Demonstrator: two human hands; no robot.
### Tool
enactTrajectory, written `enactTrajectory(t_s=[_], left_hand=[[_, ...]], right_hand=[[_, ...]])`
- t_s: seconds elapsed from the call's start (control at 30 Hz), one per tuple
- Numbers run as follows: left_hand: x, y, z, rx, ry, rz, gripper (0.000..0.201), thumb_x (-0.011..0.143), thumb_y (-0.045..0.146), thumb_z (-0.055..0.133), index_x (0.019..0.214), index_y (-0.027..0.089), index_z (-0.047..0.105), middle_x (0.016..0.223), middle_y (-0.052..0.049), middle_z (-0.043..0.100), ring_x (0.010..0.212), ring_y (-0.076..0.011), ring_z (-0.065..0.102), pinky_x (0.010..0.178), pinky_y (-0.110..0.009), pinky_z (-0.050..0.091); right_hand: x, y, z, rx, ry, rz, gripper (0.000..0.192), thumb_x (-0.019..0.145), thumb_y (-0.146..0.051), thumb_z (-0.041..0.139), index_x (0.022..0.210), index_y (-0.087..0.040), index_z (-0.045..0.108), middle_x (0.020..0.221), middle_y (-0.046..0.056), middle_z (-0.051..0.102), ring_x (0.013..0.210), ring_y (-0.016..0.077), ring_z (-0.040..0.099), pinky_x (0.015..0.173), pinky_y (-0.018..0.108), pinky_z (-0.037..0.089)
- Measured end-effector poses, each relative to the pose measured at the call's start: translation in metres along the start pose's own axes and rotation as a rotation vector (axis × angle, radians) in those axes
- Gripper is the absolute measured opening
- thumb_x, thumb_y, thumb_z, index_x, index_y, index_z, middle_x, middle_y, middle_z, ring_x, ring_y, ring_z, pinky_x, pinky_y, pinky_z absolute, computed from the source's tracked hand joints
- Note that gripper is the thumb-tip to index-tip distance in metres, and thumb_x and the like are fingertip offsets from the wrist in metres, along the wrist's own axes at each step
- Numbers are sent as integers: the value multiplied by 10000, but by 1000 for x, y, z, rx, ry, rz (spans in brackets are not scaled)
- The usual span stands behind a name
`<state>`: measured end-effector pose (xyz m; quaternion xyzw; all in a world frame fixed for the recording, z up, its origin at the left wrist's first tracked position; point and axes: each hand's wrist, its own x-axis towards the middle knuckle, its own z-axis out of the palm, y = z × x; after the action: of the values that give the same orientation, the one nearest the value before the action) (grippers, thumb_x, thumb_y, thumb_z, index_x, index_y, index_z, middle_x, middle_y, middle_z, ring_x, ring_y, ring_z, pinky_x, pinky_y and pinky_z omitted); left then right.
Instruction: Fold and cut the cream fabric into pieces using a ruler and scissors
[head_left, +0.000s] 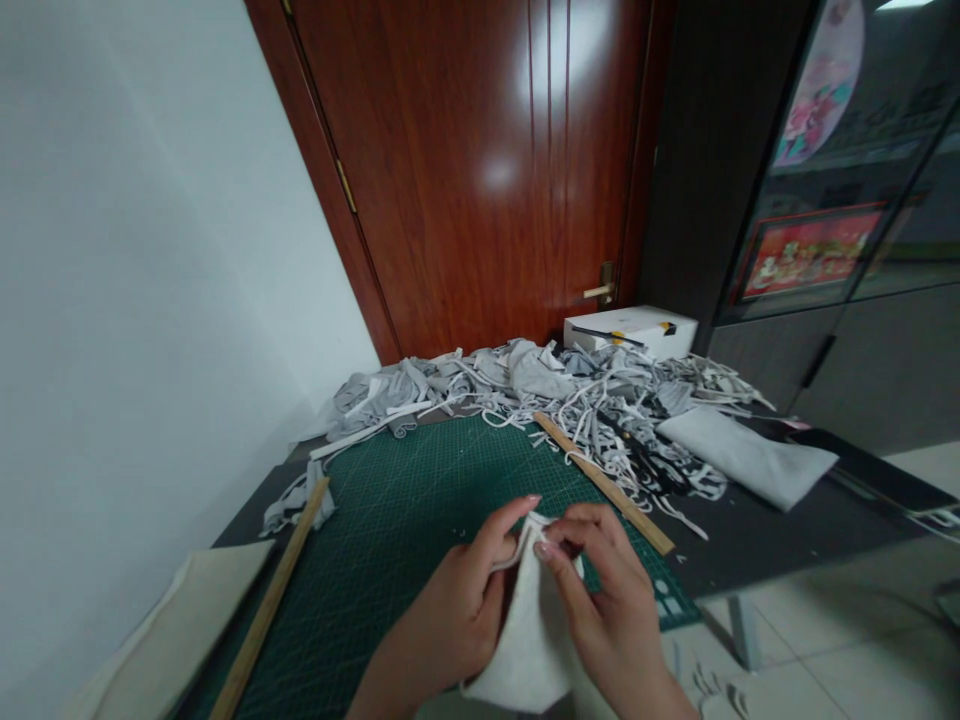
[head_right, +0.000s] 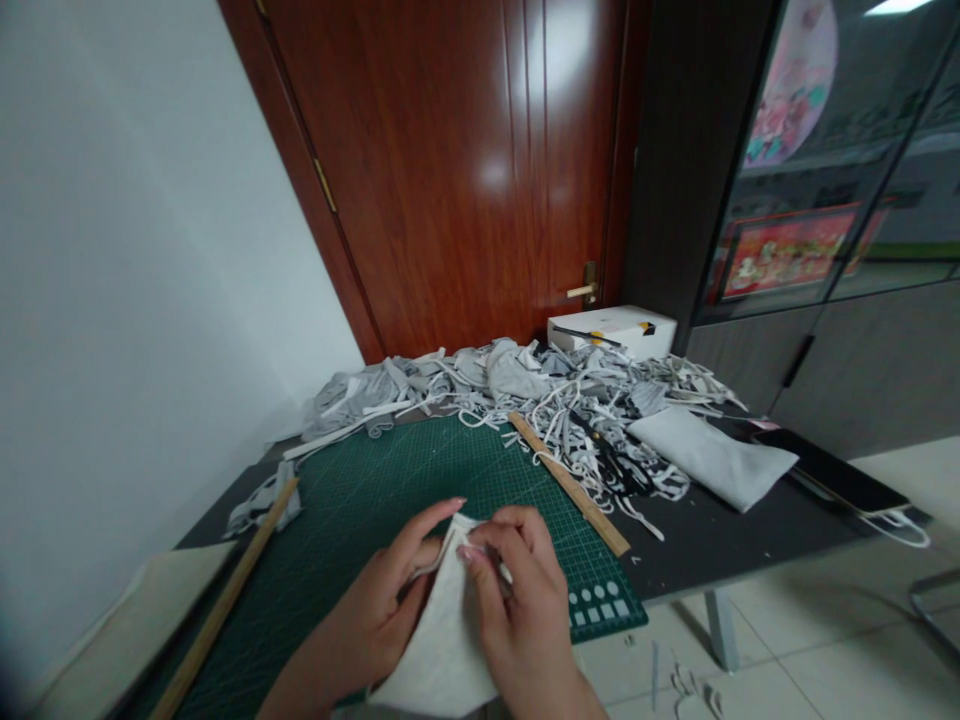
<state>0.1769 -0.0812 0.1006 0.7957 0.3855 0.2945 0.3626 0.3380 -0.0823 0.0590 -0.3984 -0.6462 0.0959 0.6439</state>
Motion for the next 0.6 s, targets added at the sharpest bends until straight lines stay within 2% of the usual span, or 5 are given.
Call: enactTrajectory(t_s=[0.13, 0.23, 0.37, 0.5, 0.6], left_hand=[[-1, 3, -3, 95, -32, -1, 506, 930, 100, 334, 1411, 258, 324, 1162, -36, 659, 1098, -142, 592, 933, -216, 418], [0, 8, -6, 137, -59, 33, 473, 939, 126, 346, 1385, 280, 373, 1265, -32, 607, 1182, -143, 545, 982, -222, 389], [2, 11, -7, 128, -73, 34, 451, 935, 137, 344, 1358, 278, 412, 1300, -42, 582, 1199, -152, 532, 1002, -248, 383], [1, 4, -4, 82, 8, -8, 410, 926, 155, 366, 1319, 238, 448, 1217, -71, 620, 1102, -174, 581, 926, -255, 438], [-6, -1, -4, 65, 59, -40, 273, 935, 225, 411, 1159, 219, 568, 1056, -59, 660, 919, -162, 619, 811, -222, 464]], right_hand=[[4, 5, -6, -33, -67, -5, 81, 870, -179, 549, 867, -239, 604, 1139, 56, 600, 1130, 206, 510, 955, 351, 406], [6, 8, -7, 42, -161, 35, 65, 882, -216, 548, 868, -245, 604, 1067, 29, 668, 1128, 208, 547, 1032, 402, 366], [5, 7, -5, 174, -183, 174, 103, 891, -278, 545, 819, -235, 605, 789, -10, 697, 794, 171, 660, 1007, 406, 415], [2, 9, -4, 229, -117, 247, 109, 871, -294, 582, 797, -223, 619, 831, 24, 709, 841, 190, 661, 929, 373, 467], [0, 13, -4, 239, -33, 249, 83, 867, -270, 591, 816, -212, 621, 814, 37, 695, 841, 187, 652, 772, 295, 511]])
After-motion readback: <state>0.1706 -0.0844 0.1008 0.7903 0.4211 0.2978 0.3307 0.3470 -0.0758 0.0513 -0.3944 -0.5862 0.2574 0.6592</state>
